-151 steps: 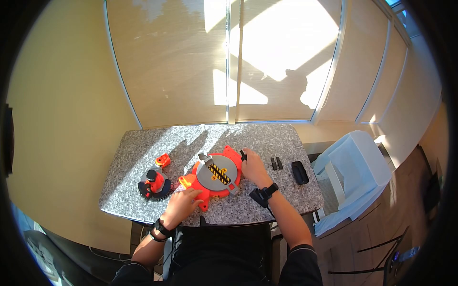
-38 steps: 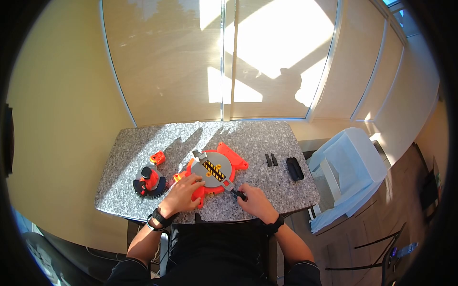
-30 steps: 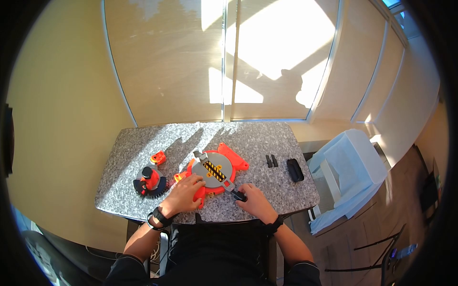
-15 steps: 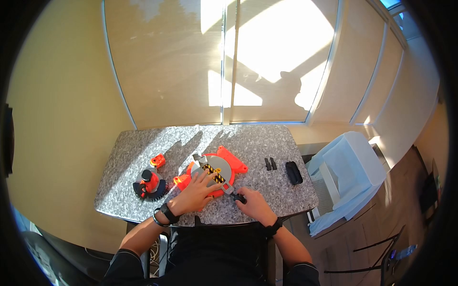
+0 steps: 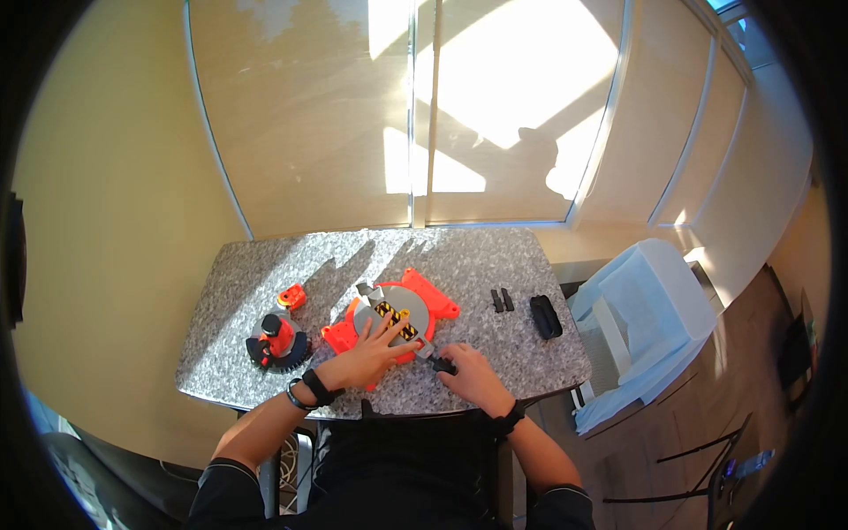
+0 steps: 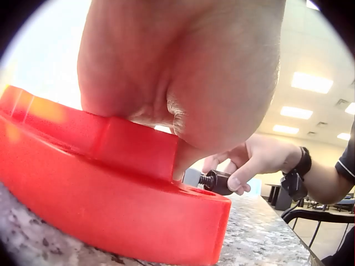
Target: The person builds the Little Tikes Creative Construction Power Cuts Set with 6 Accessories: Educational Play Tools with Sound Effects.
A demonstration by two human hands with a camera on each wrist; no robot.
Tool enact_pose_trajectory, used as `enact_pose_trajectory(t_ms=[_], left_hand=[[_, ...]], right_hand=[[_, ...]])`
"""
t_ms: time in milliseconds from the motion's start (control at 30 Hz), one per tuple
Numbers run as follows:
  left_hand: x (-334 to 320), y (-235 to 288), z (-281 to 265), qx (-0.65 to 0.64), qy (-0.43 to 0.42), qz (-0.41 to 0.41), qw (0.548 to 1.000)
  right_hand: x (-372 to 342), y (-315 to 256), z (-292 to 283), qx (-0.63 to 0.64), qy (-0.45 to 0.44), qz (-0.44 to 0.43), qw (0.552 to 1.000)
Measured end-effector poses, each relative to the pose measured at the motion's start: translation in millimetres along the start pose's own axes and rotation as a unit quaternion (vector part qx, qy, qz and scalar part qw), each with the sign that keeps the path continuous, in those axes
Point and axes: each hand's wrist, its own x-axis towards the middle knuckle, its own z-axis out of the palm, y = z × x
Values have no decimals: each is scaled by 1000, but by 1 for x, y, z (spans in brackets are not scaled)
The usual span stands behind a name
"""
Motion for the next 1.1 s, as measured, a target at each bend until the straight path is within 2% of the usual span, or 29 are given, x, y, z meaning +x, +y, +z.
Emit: enact_pose_trajectory(t_ms=[67,133,267,367,567,633,1100], left_hand=[[0,-1,0,-3,-7,-3,1000],[2,-4,3,11,-16,0,1000],[4,-2,3,19,-26,-9,999],[5,3,3,19,-15,-28,999],[11,6,6,98,37,2,994],[13,5,8,109,73,18,991],[24,19,14,102,71,-33,992]], right_hand=[[1,-7,-3,7,3,-2,1000],[0,-18,-10,37,-24,39,998],[0,-15,-10,27,-13,14,999],[1,-14,-10,30,-15,11,999],[0,-8,-6,30,-10,10,999],[0,-5,-4,23,13,-14,1000],[-1,2,2,0,21,-10,1000]])
